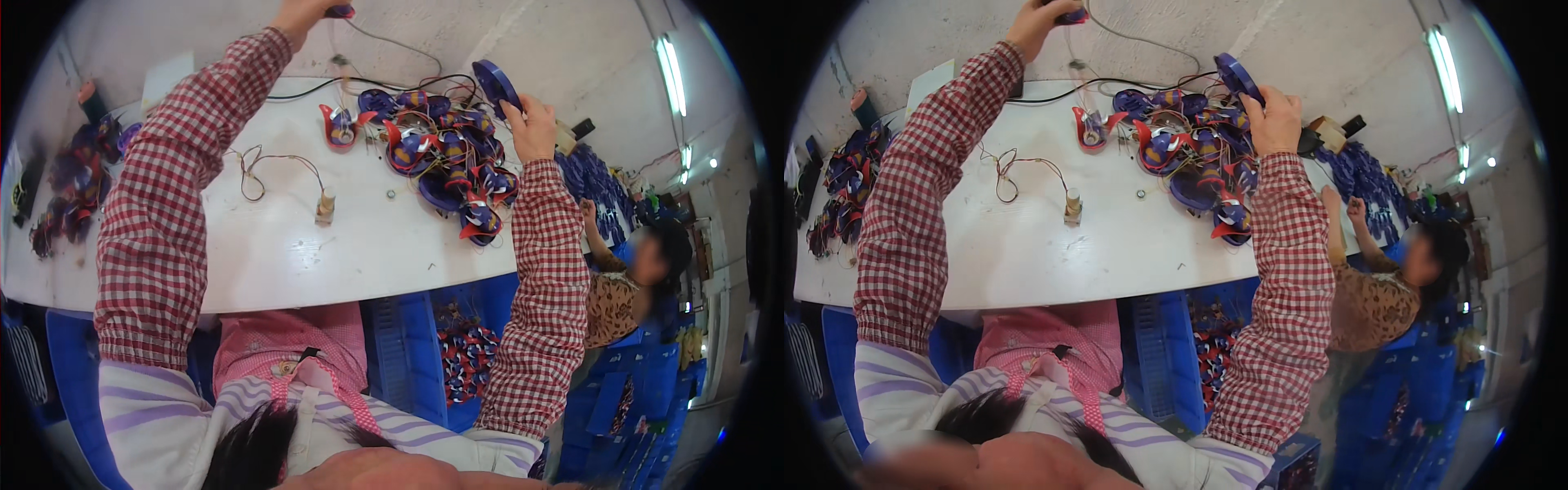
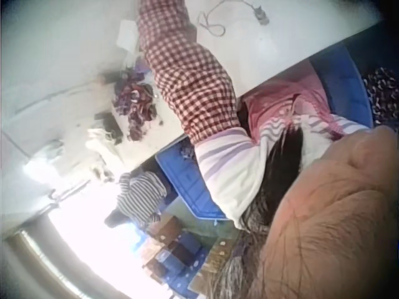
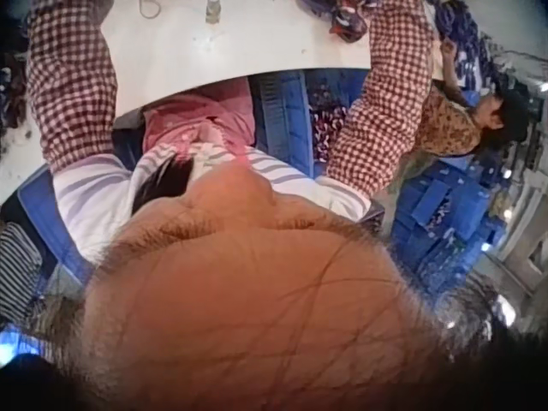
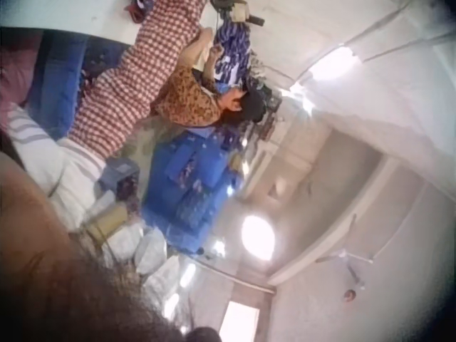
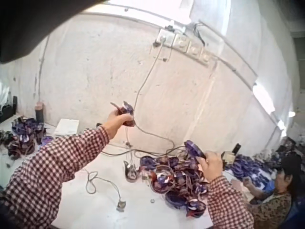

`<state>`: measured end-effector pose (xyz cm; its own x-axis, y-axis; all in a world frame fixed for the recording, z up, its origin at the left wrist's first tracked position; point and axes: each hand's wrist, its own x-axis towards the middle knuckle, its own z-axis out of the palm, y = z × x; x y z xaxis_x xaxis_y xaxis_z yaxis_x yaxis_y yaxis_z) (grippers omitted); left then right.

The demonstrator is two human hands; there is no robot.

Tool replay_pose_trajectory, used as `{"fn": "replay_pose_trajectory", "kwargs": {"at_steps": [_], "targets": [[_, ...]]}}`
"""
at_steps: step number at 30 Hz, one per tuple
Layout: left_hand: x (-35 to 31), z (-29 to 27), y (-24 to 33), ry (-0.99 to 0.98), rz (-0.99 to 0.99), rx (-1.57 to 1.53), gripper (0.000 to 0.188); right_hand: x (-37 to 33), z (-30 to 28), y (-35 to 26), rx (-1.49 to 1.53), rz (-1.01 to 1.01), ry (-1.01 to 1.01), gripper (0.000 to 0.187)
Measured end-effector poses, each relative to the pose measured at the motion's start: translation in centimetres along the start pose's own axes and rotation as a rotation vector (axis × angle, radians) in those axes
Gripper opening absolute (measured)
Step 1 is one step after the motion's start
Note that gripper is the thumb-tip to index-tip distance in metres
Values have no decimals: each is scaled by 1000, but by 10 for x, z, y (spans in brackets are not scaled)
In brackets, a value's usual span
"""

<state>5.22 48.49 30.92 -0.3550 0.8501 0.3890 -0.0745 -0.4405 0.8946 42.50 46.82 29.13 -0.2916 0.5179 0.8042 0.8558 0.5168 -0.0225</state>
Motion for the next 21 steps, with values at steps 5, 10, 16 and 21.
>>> {"fn": "replay_pose_trajectory", "kwargs": {"at_steps": [5, 10, 16, 21], "targets": [[12, -61, 27, -73, 147, -243, 36, -15, -60, -24, 161, 50, -37, 24], [-56, -154, 117, -74, 257, -278, 39, -45, -93, -98, 277, -280, -24, 19], [-189, -224, 139, -172, 176, 69, 33, -96, -69, -184, 399, -772, 15, 26], [-274, -237, 89, -51, -35, 125, 34, -154, -8, -225, 630, -770, -128, 25]]}}
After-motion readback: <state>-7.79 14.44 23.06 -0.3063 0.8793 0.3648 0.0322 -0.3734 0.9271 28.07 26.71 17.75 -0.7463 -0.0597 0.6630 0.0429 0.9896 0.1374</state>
